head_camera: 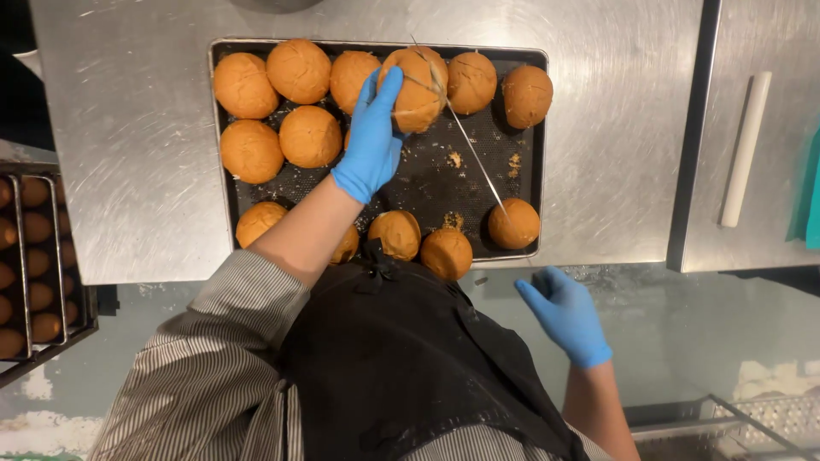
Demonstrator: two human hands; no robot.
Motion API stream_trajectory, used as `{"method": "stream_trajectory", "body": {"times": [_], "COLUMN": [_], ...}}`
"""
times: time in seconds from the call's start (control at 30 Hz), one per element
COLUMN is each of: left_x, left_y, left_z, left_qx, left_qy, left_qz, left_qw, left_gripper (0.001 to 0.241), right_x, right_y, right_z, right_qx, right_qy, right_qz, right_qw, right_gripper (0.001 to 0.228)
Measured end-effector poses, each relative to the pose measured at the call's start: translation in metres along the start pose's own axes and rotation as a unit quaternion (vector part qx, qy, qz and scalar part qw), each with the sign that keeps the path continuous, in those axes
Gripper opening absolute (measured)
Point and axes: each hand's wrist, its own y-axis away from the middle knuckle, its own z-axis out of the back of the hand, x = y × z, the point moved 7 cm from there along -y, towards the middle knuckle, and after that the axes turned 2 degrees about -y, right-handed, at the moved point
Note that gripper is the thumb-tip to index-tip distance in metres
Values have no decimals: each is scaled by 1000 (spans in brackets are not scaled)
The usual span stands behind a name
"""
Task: Slicing round bread buns with a serrated knife in a bakery kitchen.
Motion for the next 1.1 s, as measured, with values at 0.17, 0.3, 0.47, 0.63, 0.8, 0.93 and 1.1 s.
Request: {"method": "stream_trajectory", "body": {"times": [0.17, 0.3, 0.47, 0.63, 0.8, 0.93, 1.1], "left_x": [55, 78, 69, 54, 52, 42, 50], "left_y": [-49, -59, -36, 13, 28, 70, 89], "left_z": [51, 46, 6, -39, -37, -50, -16], "left_qx": [-51, -2, 111, 256, 212, 233, 227], "left_qy": [-157, -432, -885, -863, -900, -832, -725], "left_qz": [-7, 52, -46, -239, -127, -237, -125], "left_qw": [986, 900, 449, 364, 359, 445, 638], "left_gripper": [52, 42, 38, 45, 55, 58, 60], "right_x": [-52, -84, -138, -111, -109, -81, -56], "right_y": [-2, -41, -100, -106, -113, -109, -129], "right_z": [10, 1, -48, -64, -76, -90, -104], "right_qx": [6, -122, -254, -271, -196, -145, -95], "right_qy": [-142, -239, -119, -105, -313, -399, -528], "right_qz": [-93, -73, 28, 47, -47, -103, -63], "right_qw": [985, 961, 959, 956, 928, 900, 841], "right_gripper": [28, 24, 27, 32, 25, 23, 26]}}
